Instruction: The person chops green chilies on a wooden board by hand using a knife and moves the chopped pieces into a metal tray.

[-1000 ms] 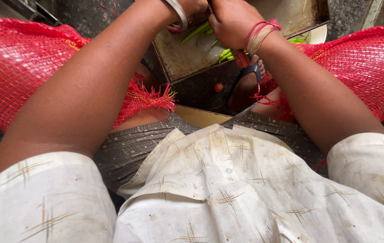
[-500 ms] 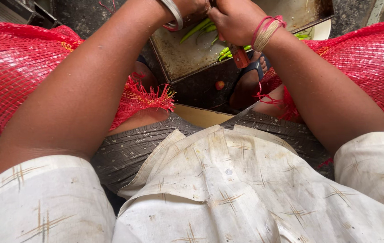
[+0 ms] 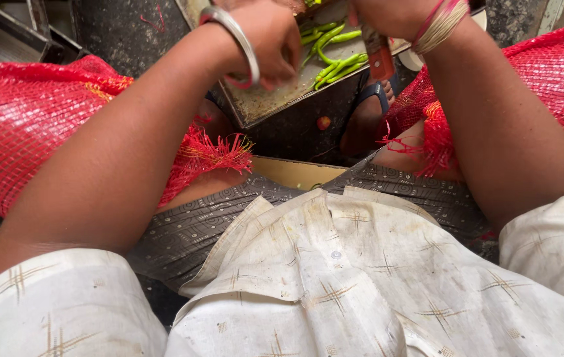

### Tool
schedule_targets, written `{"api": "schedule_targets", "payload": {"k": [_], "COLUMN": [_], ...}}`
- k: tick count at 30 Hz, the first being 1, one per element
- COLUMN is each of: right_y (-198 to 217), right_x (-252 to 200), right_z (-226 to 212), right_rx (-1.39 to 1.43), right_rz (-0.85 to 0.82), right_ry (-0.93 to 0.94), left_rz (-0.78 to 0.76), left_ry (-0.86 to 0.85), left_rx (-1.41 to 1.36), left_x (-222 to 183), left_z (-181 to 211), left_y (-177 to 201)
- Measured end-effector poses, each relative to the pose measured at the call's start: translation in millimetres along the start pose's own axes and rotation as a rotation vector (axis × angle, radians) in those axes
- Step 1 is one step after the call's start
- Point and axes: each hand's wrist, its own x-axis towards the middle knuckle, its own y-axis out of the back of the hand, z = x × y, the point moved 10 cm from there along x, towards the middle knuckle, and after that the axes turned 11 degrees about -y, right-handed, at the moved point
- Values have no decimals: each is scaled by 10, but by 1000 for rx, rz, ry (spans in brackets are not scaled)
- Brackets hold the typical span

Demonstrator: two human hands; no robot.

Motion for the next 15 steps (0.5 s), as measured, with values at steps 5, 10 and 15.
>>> {"api": "schedule_targets", "payload": {"k": [5, 10, 15], "right_y": [333, 290, 482], "right_x": [-243, -406, -431], "right_z": [-688, -750, -999], "right_rx": [-84, 167, 150], "right_rz": [39, -296, -140], "right_ry": [100, -271, 25], "left_rz": [309, 161, 262], "left_ry": [354, 507, 532], "left_rx": [792, 749, 728], "left_x": [-43, 79, 161], "left_z": [-193, -481, -540], "left_y": [347, 66, 88]}}
